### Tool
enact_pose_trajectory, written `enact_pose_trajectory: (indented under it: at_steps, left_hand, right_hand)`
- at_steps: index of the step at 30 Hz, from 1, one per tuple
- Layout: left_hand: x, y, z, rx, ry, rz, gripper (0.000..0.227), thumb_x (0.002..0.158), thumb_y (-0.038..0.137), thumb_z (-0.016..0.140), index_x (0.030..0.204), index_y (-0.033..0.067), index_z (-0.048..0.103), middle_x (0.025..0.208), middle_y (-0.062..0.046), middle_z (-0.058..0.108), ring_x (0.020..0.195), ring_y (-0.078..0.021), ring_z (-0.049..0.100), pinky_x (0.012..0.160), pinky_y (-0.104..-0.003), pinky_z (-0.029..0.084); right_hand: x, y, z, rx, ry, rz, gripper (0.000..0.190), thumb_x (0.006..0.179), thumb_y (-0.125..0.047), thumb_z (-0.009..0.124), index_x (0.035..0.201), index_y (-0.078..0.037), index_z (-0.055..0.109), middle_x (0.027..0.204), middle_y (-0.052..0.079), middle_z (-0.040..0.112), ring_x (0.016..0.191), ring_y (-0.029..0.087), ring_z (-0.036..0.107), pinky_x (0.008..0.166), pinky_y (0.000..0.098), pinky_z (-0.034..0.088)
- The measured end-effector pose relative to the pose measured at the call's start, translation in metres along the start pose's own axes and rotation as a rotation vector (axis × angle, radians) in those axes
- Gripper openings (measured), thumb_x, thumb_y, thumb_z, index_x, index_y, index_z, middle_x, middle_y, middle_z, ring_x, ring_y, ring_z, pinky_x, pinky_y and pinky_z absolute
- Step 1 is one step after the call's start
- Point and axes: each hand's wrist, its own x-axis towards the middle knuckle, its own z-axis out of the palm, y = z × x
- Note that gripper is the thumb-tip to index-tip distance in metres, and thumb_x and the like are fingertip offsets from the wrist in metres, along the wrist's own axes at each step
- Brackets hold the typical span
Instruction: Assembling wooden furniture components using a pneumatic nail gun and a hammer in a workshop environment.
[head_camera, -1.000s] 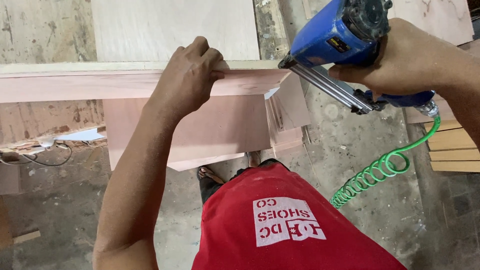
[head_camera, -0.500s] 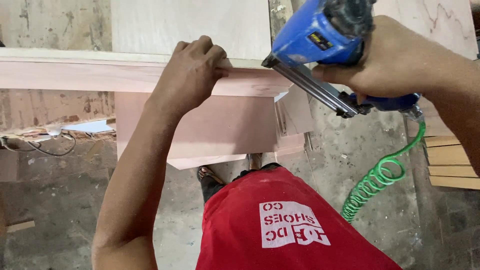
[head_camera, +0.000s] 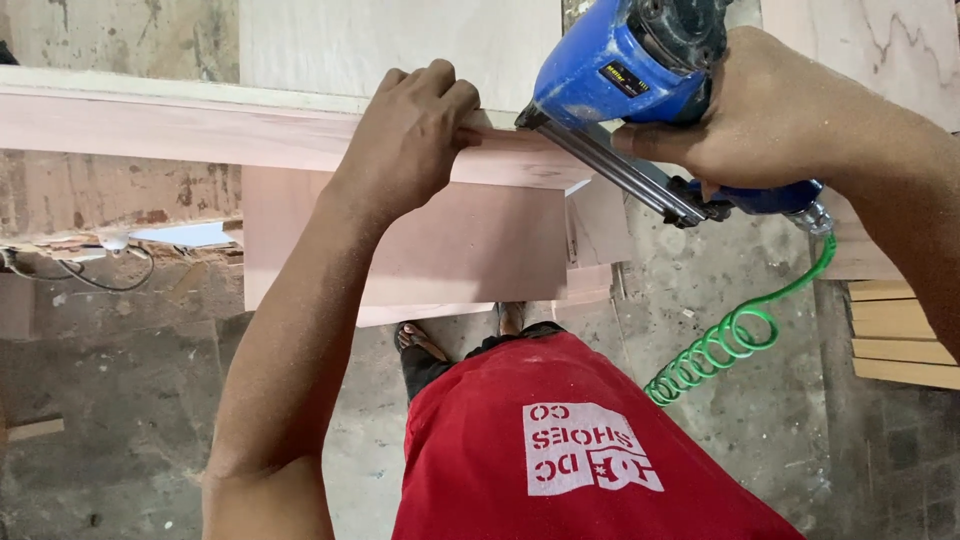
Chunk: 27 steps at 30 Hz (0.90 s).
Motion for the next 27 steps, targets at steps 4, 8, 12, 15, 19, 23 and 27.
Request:
enact_pose_trajectory:
  at_steps: [4,8,12,15,19,23,27]
  left_hand:
    - [0.0,-0.002,0.003,0.011,0.009,0.015,0.008,0.096,0.005,0.068,0.095,0.0059,0.061,0.09,-0.01,0.054,0.073,-0.0301,0.053,0.072,-0.041,0.041]
    - [0.0,-0.003,0.004,0.029,-0.002,0.014,0.009,0.098,0.007,0.07,0.097,0.0059,0.061,0.091,-0.01,0.054,0.073,-0.0294,0.053,0.071,-0.041,0.041]
    - [0.0,-0.002,0.002,-0.02,0.001,0.01,0.008,0.098,0.004,0.068,0.096,0.0044,0.06,0.09,-0.011,0.053,0.072,-0.0307,0.052,0.072,-0.042,0.04]
    - [0.002,-0.001,0.001,-0.018,-0.008,0.015,0.006,0.099,0.005,0.069,0.097,0.0045,0.063,0.09,-0.009,0.054,0.073,-0.0288,0.053,0.072,-0.041,0.041]
    - [0.005,-0.001,0.0,-0.025,-0.012,-0.007,0.004,0.098,0.004,0.069,0.098,0.0041,0.065,0.09,-0.01,0.056,0.075,-0.0289,0.054,0.073,-0.041,0.042]
    - [0.002,-0.001,-0.002,-0.046,0.0,-0.003,0.007,0.099,0.002,0.065,0.095,0.0047,0.06,0.088,-0.011,0.053,0.071,-0.0306,0.051,0.071,-0.041,0.039]
    - [-0.004,-0.013,-0.019,-0.022,0.009,0.038,0.015,0.101,0.013,0.074,0.101,0.0018,0.064,0.088,-0.013,0.055,0.068,-0.032,0.053,0.072,-0.044,0.041]
  right_hand:
    - [0.002,0.0,0.001,-0.006,-0.003,0.012,0.023,0.095,-0.029,0.077,0.092,-0.007,0.07,0.062,0.019,0.07,0.049,0.029,0.069,0.057,0.0408,0.056]
    - [0.006,0.007,0.002,-0.074,0.013,-0.026,0.024,0.093,-0.033,0.077,0.097,-0.011,0.069,0.07,0.016,0.071,0.052,0.029,0.071,0.061,0.042,0.056]
    - [0.02,0.029,0.008,-0.128,0.07,-0.179,0.028,0.089,-0.036,0.077,0.103,-0.012,0.073,0.081,0.011,0.07,0.074,0.024,0.06,0.075,0.0423,0.051]
    - [0.021,0.029,0.007,-0.181,0.058,-0.274,0.03,0.09,-0.037,0.072,0.109,-0.014,0.073,0.09,0.014,0.073,0.084,0.027,0.063,0.082,0.0445,0.051]
    - [0.016,0.028,0.003,-0.195,0.054,-0.164,0.028,0.091,-0.04,0.073,0.101,-0.014,0.073,0.08,0.016,0.072,0.071,0.029,0.067,0.073,0.0437,0.053]
    - [0.009,0.02,0.003,-0.131,0.027,-0.068,0.024,0.092,-0.035,0.075,0.095,-0.011,0.072,0.075,0.017,0.07,0.062,0.028,0.066,0.067,0.0438,0.053]
    - [0.007,0.041,0.003,-0.106,0.053,-0.083,0.027,0.09,-0.037,0.077,0.097,-0.011,0.073,0.074,0.014,0.071,0.064,0.026,0.068,0.071,0.0416,0.054]
